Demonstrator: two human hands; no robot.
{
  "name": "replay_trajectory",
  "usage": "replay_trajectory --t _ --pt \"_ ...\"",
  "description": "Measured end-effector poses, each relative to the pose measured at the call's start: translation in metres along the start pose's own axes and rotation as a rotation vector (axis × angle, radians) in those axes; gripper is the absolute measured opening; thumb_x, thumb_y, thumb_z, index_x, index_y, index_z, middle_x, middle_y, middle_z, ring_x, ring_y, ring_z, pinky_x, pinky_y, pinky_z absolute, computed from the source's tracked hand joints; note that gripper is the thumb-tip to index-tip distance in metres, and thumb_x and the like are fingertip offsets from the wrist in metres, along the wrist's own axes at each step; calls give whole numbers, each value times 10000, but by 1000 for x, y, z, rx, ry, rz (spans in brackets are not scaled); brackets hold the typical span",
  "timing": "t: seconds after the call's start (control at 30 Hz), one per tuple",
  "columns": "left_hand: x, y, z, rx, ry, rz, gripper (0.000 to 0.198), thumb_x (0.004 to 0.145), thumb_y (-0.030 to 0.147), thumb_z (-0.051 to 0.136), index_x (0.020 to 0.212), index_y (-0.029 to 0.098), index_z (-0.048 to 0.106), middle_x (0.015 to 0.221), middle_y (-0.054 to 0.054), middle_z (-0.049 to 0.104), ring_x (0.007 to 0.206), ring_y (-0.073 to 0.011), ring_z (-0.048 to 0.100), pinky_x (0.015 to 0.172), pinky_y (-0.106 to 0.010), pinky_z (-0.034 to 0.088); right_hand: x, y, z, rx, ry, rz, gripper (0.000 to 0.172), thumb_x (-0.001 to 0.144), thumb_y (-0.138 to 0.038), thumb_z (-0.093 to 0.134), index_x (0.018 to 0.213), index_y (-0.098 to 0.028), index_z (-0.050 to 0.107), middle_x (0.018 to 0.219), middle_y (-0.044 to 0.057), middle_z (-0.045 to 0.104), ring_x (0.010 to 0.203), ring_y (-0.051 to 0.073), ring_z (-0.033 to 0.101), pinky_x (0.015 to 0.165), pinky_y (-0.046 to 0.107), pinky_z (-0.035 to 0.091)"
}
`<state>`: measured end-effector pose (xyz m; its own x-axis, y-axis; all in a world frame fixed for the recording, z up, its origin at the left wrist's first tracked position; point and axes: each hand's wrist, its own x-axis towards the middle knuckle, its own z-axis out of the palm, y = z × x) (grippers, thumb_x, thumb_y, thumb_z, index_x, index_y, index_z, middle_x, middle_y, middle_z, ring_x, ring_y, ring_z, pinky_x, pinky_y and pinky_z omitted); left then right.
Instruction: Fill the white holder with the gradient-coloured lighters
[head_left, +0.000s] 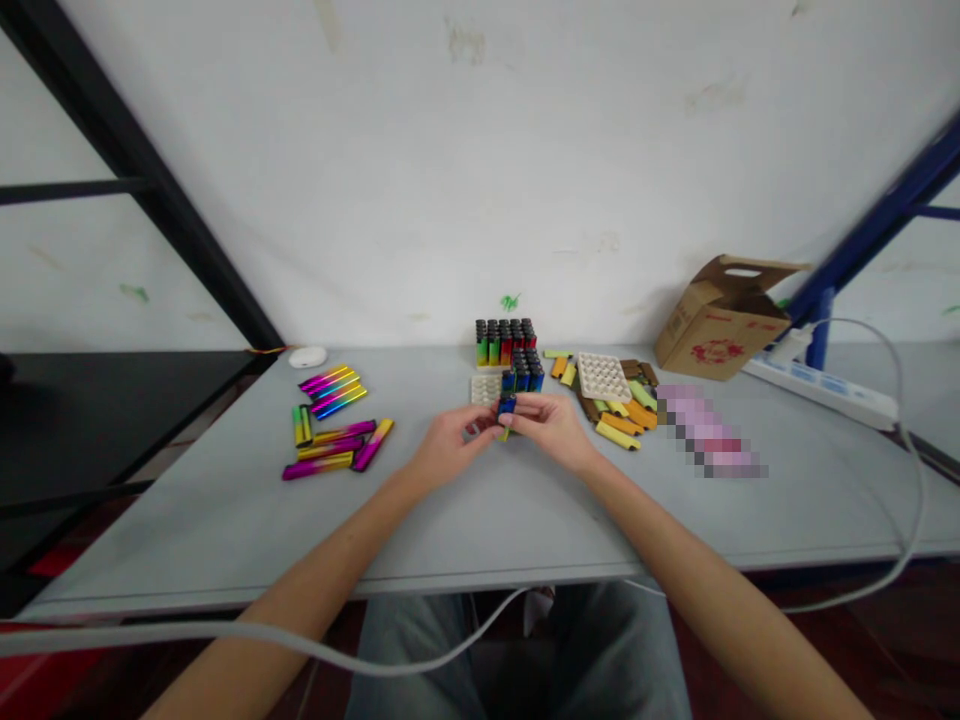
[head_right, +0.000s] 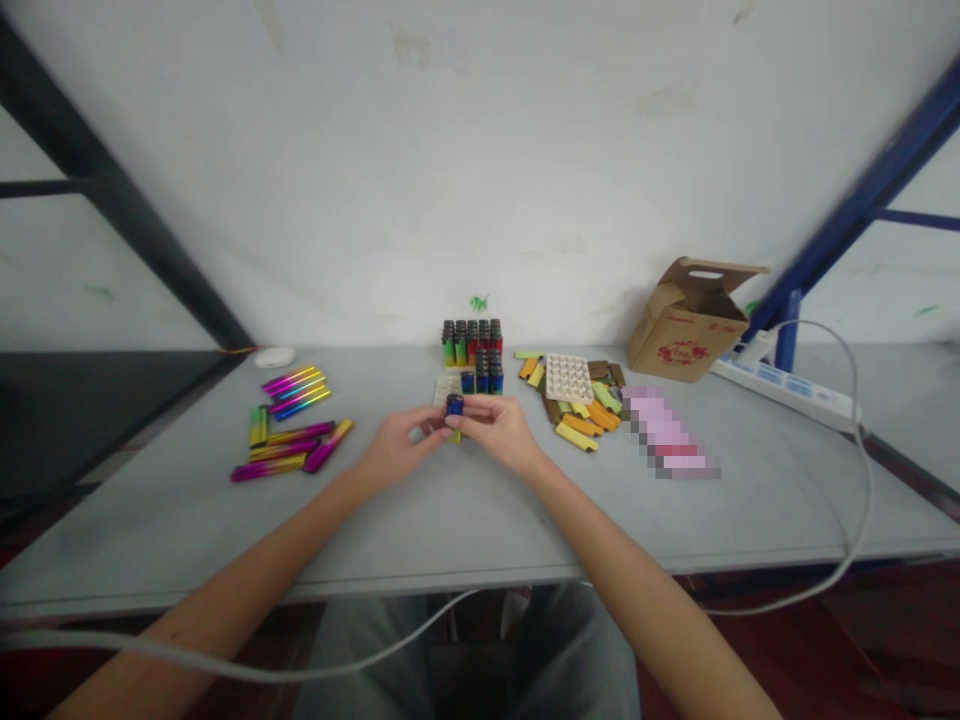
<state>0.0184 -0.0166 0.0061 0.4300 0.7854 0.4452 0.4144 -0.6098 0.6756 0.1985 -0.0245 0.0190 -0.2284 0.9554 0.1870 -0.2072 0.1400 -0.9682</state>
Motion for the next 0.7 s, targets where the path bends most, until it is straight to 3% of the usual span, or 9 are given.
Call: replay_trajectory --t 0.1,0.2,0.43,0.5,0.57,0.63,0.7 --pt "1 3 -2 25 -54 -8 241 887 370 544 964 184 676 821 -11 684 721 -146 595 682 -257 473 1 2 -1 -46 -11 -9 329 620 -389 809 853 -169 736 790 23 748 752 182 688 788 356 550" --pt "1 4 -3 72 -54 -22 269 896 398 510 943 184 665 797 -17 664 728 -156 587 689 -265 470 2 0 -6 -121 55 3 320 684 -431 749 853 -162 716 770 29 733 733 179 672 710 325 548" --pt "7 -5 -8 140 103 -104 216 863 365 515 882 182 628 753 -5 656 673 -148 578 667 -259 468 7 -10 -26 -314 439 -71 311 826 -454 504 854 -178 645 661 27 638 641 166 594 540 257 455" --pt "10 -8 -9 141 159 -120 217 869 371 506 892 185 616 780 -10 663 684 -147 581 668 -259 468 11 -4 -32 -408 529 -57 289 830 -424 477 920 -182 606 657 14 607 637 173 577 601 289 474" --pt "13 -11 -10 133 211 -134 218 877 376 498 925 191 601 821 -15 669 723 -151 592 676 -258 469 14 5 -38 -528 631 -74 291 815 -364 482 1017 -171 566 776 40 629 715 191 591 720 342 494" --pt "15 -16 -10 130 236 -143 212 878 368 496 963 196 586 850 -16 669 764 -155 601 701 -261 473 17 13 -43 -681 589 -82 338 815 -311 464 1093 -138 550 985 117 648 905 236 606 860 394 472" --pt "19 -20 -10 136 226 -141 204 873 353 498 975 197 580 874 -21 670 797 -163 607 735 -275 478 18 19 -45 -843 458 -76 378 816 -252 435 1143 -96 545 1149 178 618 1082 269 568 981 412 410"
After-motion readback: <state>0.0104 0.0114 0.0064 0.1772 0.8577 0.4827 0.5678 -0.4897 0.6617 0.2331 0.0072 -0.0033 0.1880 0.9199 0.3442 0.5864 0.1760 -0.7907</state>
